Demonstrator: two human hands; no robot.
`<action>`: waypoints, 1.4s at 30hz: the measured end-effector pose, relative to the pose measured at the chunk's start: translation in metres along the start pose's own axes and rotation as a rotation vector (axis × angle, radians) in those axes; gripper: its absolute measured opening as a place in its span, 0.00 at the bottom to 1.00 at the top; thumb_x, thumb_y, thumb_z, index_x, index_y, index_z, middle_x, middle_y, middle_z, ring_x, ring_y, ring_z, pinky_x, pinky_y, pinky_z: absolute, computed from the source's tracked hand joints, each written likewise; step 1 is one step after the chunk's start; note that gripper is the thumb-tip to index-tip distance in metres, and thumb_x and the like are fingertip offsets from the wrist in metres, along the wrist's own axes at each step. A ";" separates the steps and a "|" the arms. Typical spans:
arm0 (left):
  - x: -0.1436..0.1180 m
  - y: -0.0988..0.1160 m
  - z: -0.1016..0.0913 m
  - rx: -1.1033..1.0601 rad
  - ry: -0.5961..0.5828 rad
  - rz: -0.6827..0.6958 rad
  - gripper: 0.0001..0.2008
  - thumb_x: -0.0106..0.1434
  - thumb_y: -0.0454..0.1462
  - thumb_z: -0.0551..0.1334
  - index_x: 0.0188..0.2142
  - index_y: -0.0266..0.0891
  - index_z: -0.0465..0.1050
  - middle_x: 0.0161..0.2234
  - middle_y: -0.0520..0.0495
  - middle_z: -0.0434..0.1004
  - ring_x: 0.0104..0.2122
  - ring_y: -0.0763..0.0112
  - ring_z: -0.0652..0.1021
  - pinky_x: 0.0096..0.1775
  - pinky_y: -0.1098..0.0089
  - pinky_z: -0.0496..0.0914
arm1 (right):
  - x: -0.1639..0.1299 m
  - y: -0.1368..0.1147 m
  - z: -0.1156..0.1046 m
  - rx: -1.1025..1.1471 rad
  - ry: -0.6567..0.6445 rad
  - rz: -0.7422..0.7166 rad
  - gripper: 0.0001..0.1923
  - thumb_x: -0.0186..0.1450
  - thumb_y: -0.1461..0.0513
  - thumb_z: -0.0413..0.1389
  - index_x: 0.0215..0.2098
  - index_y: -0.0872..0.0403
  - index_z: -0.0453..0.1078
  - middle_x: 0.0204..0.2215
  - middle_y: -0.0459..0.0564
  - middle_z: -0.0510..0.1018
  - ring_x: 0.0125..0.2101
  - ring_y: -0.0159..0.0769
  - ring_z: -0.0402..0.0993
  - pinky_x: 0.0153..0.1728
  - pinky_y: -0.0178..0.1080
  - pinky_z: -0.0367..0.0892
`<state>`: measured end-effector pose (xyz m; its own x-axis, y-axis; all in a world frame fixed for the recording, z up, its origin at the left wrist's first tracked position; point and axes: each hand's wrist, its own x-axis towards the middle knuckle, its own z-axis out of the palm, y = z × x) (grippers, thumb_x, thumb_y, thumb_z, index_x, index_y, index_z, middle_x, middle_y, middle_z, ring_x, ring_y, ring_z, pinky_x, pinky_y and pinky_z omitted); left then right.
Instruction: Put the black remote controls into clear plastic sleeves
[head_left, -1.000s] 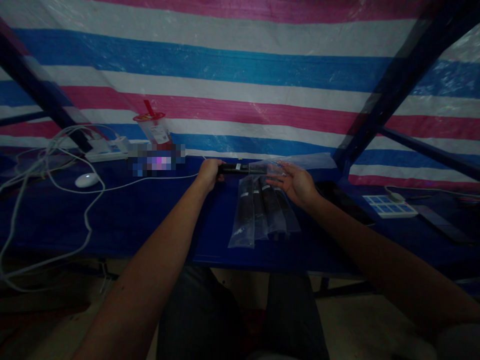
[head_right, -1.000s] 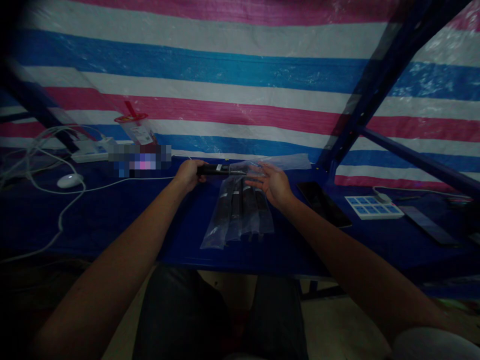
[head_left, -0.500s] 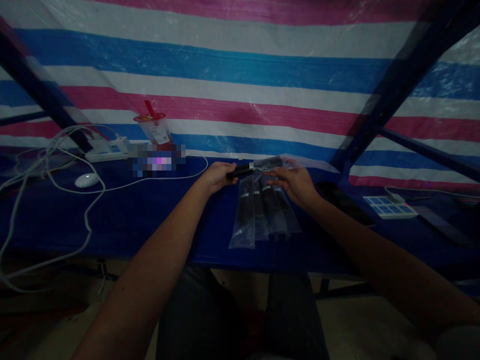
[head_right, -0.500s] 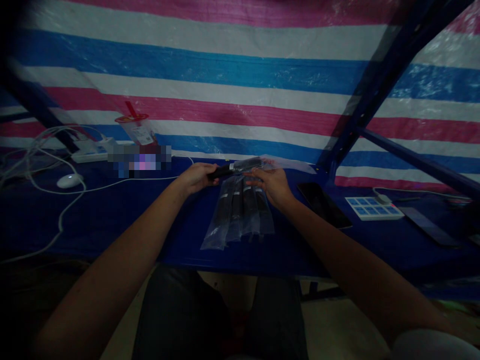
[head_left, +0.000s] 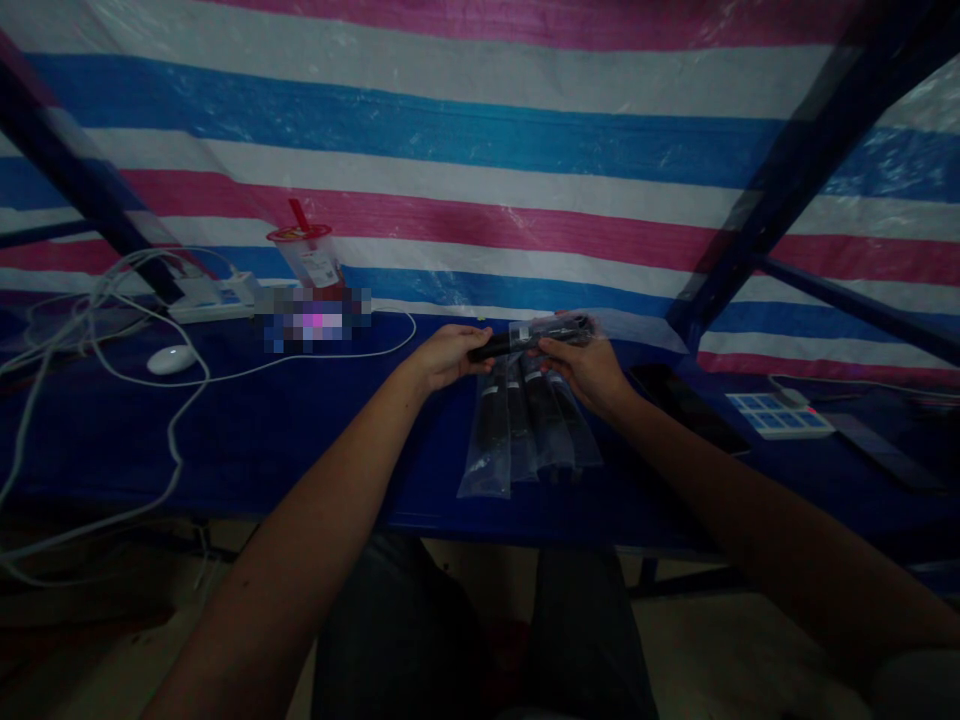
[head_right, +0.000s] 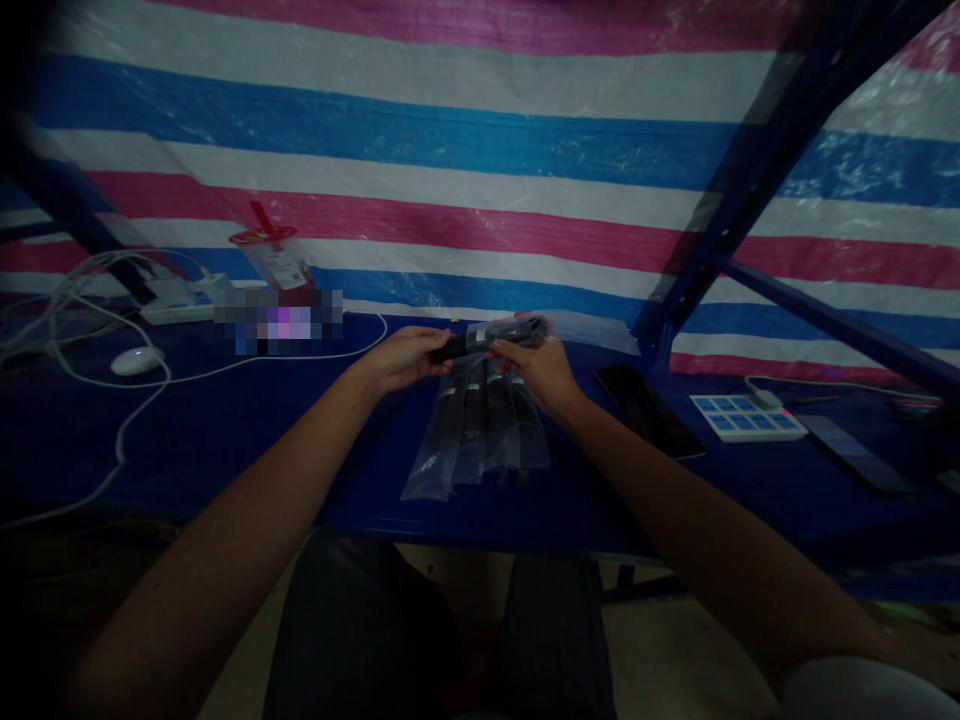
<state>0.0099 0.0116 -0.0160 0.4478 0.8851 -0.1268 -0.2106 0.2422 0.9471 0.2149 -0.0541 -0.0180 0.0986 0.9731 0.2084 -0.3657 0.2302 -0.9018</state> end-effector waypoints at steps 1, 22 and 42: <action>-0.001 0.000 0.003 0.000 -0.015 -0.002 0.07 0.67 0.33 0.64 0.33 0.29 0.74 0.28 0.41 0.77 0.22 0.75 0.76 0.29 0.70 0.75 | 0.000 0.002 0.001 -0.008 -0.009 0.007 0.27 0.50 0.67 0.70 0.44 0.49 0.65 0.36 0.44 0.82 0.29 0.36 0.80 0.23 0.35 0.70; -0.012 0.007 0.002 -0.174 -0.344 0.029 0.14 0.66 0.28 0.59 0.50 0.30 0.74 0.45 0.32 0.81 0.43 0.57 0.83 0.48 0.61 0.74 | -0.004 0.005 0.009 0.119 -0.104 0.044 0.21 0.57 0.69 0.66 0.47 0.48 0.72 0.35 0.45 0.81 0.37 0.37 0.78 0.36 0.39 0.72; -0.007 0.009 0.002 -0.100 -0.225 0.209 0.14 0.51 0.26 0.70 0.37 0.34 0.73 0.27 0.52 0.72 0.23 0.80 0.69 0.24 0.77 0.60 | -0.002 -0.009 0.009 0.284 -0.076 0.153 0.06 0.62 0.61 0.64 0.37 0.50 0.72 0.36 0.45 0.80 0.37 0.35 0.76 0.35 0.37 0.73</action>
<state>0.0063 0.0067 -0.0060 0.5643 0.8124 0.1467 -0.3980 0.1120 0.9105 0.2099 -0.0580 -0.0066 -0.0432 0.9923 0.1159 -0.6157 0.0649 -0.7853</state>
